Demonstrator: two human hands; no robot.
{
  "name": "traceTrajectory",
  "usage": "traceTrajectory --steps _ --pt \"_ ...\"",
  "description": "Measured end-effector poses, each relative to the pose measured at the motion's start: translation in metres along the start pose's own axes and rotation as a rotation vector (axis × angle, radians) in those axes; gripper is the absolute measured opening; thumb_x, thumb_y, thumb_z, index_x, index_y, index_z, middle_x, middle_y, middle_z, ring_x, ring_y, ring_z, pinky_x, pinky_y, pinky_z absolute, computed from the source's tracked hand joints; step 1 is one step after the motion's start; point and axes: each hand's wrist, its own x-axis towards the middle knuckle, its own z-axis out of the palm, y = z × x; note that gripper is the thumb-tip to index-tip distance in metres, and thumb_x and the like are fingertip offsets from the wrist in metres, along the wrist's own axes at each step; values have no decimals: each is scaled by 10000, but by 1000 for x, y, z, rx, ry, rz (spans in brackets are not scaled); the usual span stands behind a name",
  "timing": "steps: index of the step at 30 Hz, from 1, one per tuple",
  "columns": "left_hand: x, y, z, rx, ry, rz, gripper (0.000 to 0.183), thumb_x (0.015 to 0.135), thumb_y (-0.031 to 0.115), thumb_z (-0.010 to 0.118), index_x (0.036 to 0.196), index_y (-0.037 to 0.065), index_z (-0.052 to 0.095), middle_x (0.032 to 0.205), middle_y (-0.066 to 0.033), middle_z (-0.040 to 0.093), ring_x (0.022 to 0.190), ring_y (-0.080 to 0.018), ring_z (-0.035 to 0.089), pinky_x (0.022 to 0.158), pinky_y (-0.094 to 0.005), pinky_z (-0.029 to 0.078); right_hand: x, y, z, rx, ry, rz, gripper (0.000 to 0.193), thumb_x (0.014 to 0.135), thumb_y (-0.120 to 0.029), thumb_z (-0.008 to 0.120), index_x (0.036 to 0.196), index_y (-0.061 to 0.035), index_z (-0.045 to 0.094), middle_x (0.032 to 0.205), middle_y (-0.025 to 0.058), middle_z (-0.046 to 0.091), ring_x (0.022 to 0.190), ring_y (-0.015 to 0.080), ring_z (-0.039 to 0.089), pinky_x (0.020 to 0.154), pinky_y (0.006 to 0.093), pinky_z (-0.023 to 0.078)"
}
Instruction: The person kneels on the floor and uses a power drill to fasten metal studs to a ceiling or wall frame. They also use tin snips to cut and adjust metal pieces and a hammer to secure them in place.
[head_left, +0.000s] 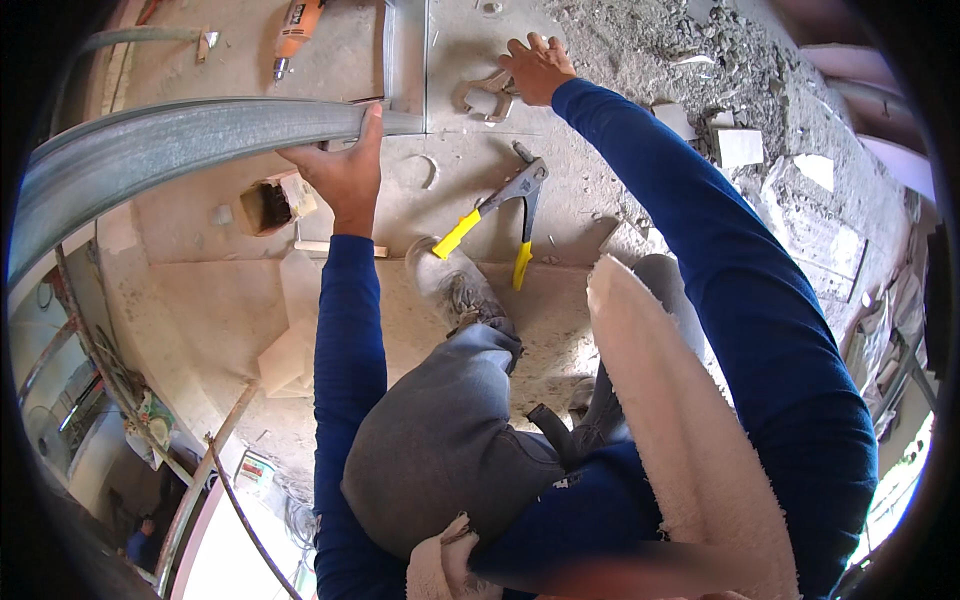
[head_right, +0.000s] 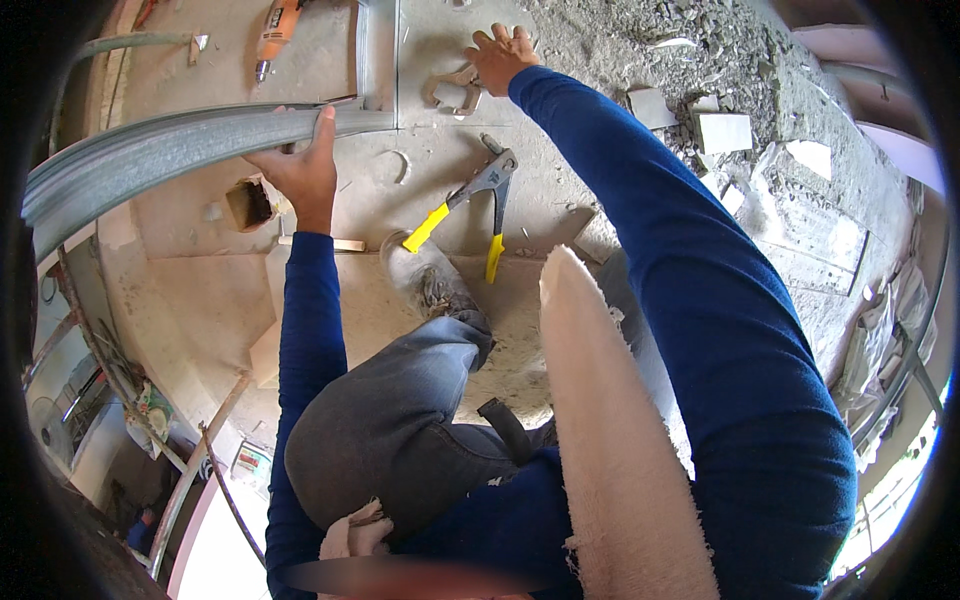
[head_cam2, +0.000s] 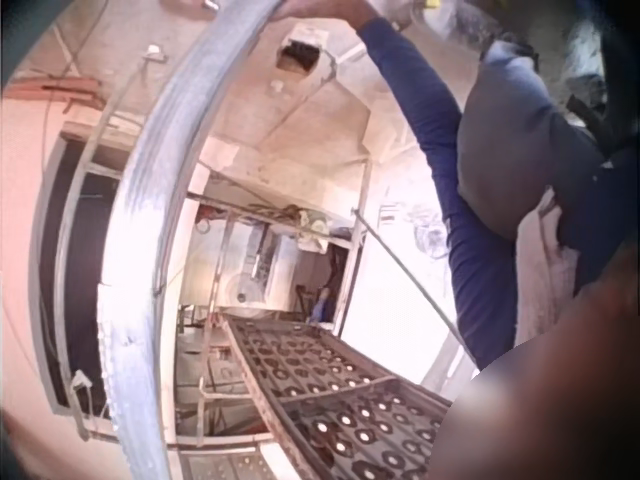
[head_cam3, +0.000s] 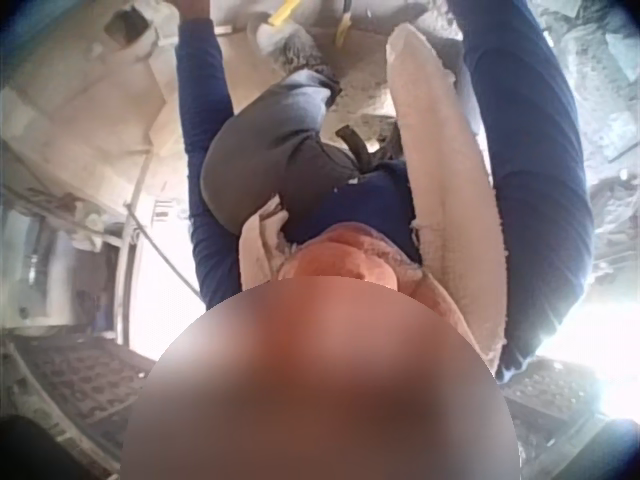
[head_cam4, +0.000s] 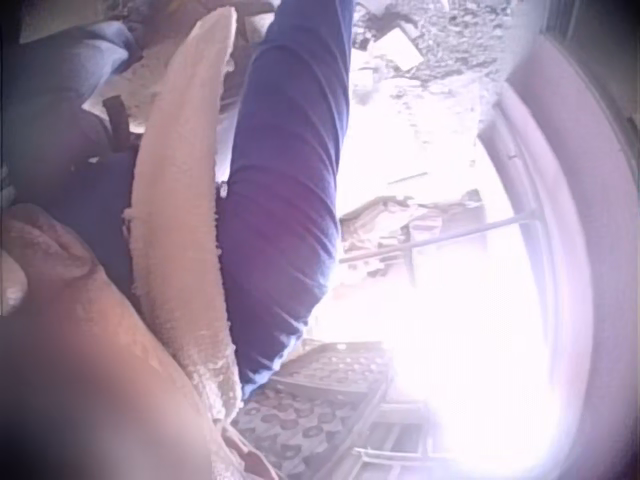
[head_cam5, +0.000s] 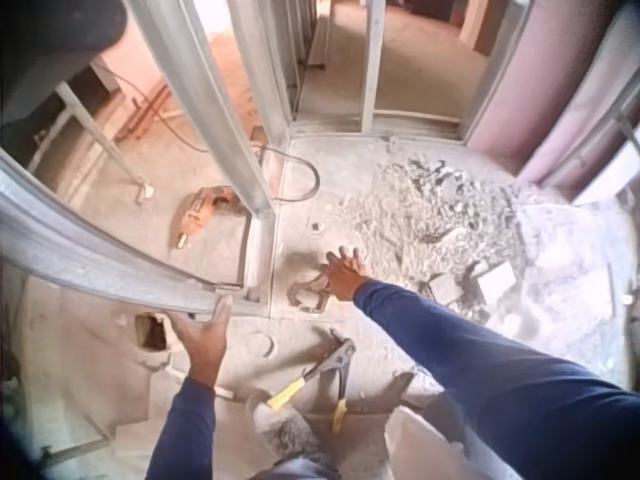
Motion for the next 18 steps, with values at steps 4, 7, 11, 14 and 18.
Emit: traceTrajectory --steps 4,7,11,14,18 --pt "0 -4 -1 36 2 25 1011 703 116 908 1417 -76 218 1346 -260 450 1238 -332 512 1086 -439 434 -5 1 4 77 -100 -78 460 794 -160 699 1251 -143 649 1267 136 631 1169 318 607 957 538 471" --pt "-1 -5 -1 60 -4 38 978 702 97 904 1394 -76 235 1308 -252 479 1202 -319 536 1044 -425 475 5 2 6 335 20 -213 381 832 -276 705 1152 -72 673 992 158 723 935 337 700 863 454 520" --pt "-3 -2 3 0 32 62 895 697 75 901 1341 -83 300 1256 -241 508 1139 -304 566 964 -388 535 46 -5 -13 605 -255 -345 399 908 -386 689 1083 -28 695 862 158 699 808 282 648 779 431 504" --pt "-2 3 3 -13 20 50 756 698 94 904 1261 -73 427 1206 -202 539 1107 -276 576 920 -362 551 75 -24 -29 473 -267 -381 389 893 -360 715 1079 -19 705 852 119 704 770 243 636 747 424 502" --pt "1 4 -5 165 -75 69 622 765 50 864 1233 -81 475 1190 -183 563 1107 -256 593 955 -370 541 112 -50 -44 291 -319 -543 307 893 -301 696 1039 -33 731 877 108 718 771 235 643 709 416 522"
